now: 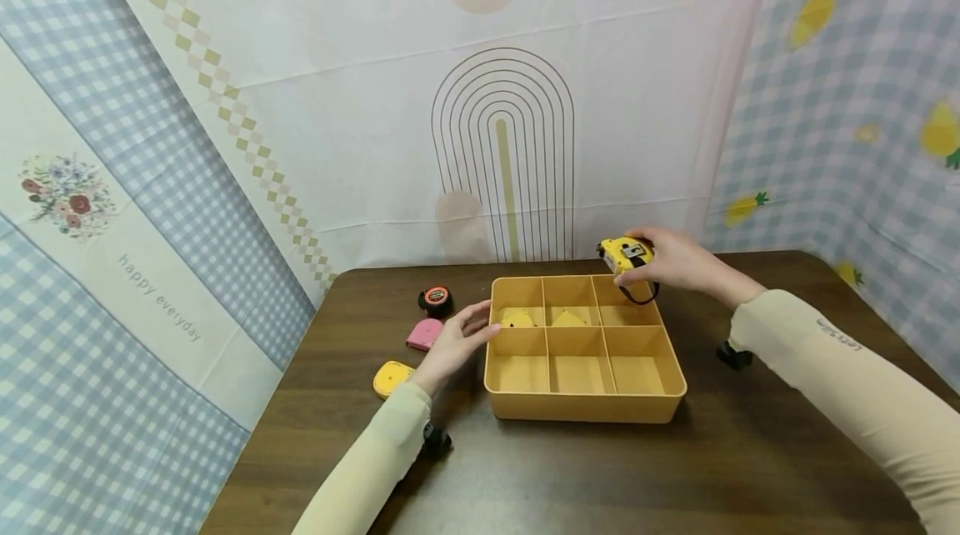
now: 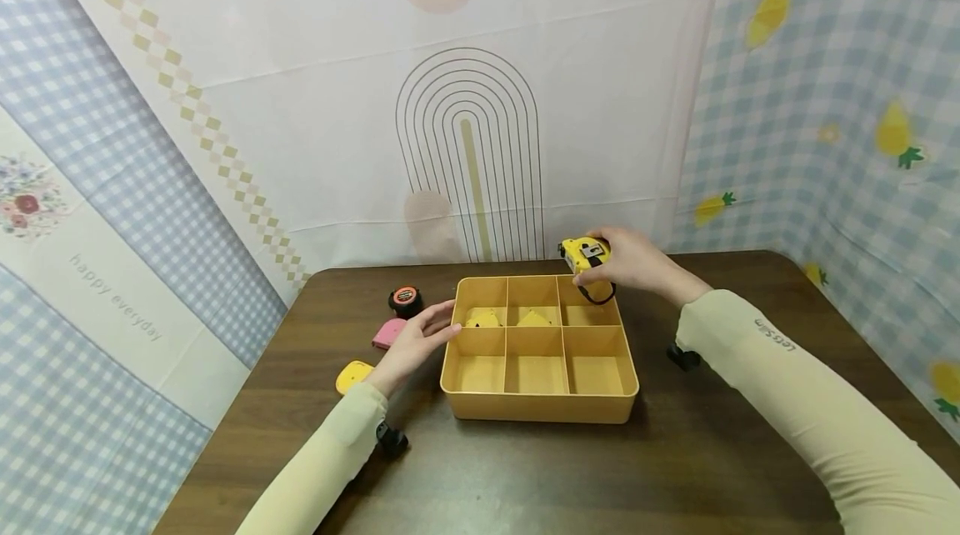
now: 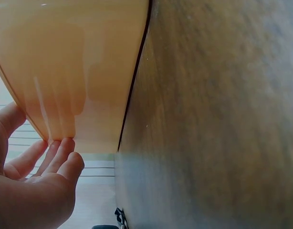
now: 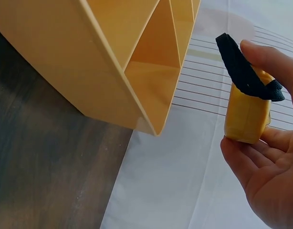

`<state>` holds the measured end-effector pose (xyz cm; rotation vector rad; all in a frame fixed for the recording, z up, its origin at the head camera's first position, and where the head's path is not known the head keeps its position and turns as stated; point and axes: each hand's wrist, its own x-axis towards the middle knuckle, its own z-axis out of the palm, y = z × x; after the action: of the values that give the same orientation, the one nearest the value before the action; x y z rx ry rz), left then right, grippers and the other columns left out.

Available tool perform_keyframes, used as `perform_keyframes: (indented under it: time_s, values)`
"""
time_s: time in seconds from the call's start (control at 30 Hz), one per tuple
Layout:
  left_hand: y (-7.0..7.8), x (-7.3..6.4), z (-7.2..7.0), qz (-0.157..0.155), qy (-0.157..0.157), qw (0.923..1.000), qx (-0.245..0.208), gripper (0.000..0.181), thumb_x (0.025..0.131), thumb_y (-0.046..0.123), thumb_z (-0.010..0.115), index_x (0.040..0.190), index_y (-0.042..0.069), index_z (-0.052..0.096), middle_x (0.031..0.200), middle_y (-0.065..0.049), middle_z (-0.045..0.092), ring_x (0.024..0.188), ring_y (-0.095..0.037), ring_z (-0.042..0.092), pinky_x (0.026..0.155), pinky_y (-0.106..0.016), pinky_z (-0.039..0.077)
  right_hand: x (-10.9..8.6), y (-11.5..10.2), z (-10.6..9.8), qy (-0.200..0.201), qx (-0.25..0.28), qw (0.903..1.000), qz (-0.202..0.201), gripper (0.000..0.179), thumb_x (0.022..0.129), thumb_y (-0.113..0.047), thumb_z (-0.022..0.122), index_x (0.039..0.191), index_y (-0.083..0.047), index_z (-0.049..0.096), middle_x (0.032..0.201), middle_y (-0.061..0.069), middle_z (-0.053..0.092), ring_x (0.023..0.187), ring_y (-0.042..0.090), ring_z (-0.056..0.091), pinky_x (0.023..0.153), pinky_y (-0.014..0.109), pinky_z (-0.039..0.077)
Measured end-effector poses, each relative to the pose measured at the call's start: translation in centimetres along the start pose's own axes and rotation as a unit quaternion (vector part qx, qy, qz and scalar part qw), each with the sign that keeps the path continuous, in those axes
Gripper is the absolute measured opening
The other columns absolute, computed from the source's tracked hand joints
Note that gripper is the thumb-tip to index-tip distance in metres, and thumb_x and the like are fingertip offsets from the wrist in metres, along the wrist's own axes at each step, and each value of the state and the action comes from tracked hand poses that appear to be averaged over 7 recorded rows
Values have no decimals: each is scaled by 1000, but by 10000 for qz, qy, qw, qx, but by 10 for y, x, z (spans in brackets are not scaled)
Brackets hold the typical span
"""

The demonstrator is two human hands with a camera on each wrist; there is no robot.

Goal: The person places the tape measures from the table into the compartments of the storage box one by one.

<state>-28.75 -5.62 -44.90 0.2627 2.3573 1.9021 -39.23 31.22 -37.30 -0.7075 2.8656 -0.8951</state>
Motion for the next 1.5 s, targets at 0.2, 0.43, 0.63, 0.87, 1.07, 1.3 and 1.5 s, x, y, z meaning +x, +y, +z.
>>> perform_keyframes:
  time_s: [0.2, 0.43, 0.63, 0.87, 1.07, 1.3, 1.5]
  values:
    - [-1, 2, 0, 36, -37, 10000, -32, 57, 98, 12, 67, 149, 0, 44, 153, -27, 41, 138, -42, 43, 110, -51, 41, 0, 3, 1, -30, -92, 9999, -33, 104, 74, -63, 81, 147, 1, 45, 125, 20, 60, 93, 27, 59, 73, 38, 48]
    - [-2, 1, 0, -20, -79, 10000, -44, 57, 98, 12, 67, 149, -1, 44, 153, -27, 41, 139, -43, 42, 111, -52, 40, 2, 8, 7, -70, -230, 9996, -167, 99, 75, -59, 83, 144, 3, 49, 121, 19, 63, 90, 25, 58, 71, 35, 47]
    - [1, 1, 0, -8, -78, 10000, -49, 59, 99, 10, 66, 150, -3, 41, 153, -27, 40, 139, -43, 42, 111, -52, 40, 3, 11, 13, -124, -257, 9994, -188, 97, 74, -57, 85, 142, 3, 51, 118, 17, 65, 88, 24, 58, 69, 33, 47]
    - [2, 1, 0, -57, -77, 9999, -38, 59, 98, 9, 66, 150, -4, 41, 153, -27, 40, 139, -43, 42, 112, -52, 38, 2, 11, 15, -259, -220, 9994, -103, 94, 74, -58, 84, 141, 1, 53, 119, 16, 65, 85, 22, 58, 66, 33, 47]
    - [2, 1, 0, -14, -32, 10000, -76, 57, 99, 9, 66, 149, -3, 42, 153, -28, 40, 139, -43, 42, 111, -52, 40, 5, 14, 18, -358, -183, 9990, -203, 92, 74, -55, 85, 139, 2, 54, 115, 14, 65, 82, 20, 58, 65, 33, 48]
    - [-2, 4, -2, -65, -82, 9999, -73, 58, 98, 8, 66, 150, -3, 42, 152, -28, 40, 140, -44, 40, 112, -52, 39, 5, 14, 23, -434, -280, 9984, -246, 93, 74, -55, 85, 140, 4, 53, 119, 17, 64, 86, 22, 59, 69, 34, 48]
    - [-24, 16, -4, -61, -48, 9999, -80, 62, 98, 10, 67, 152, -3, 39, 153, -27, 40, 140, -43, 40, 112, -51, 38, 5, 16, 25, -514, -333, 9980, -178, 96, 73, -58, 85, 140, 3, 53, 121, 17, 64, 87, 22, 59, 70, 35, 49]
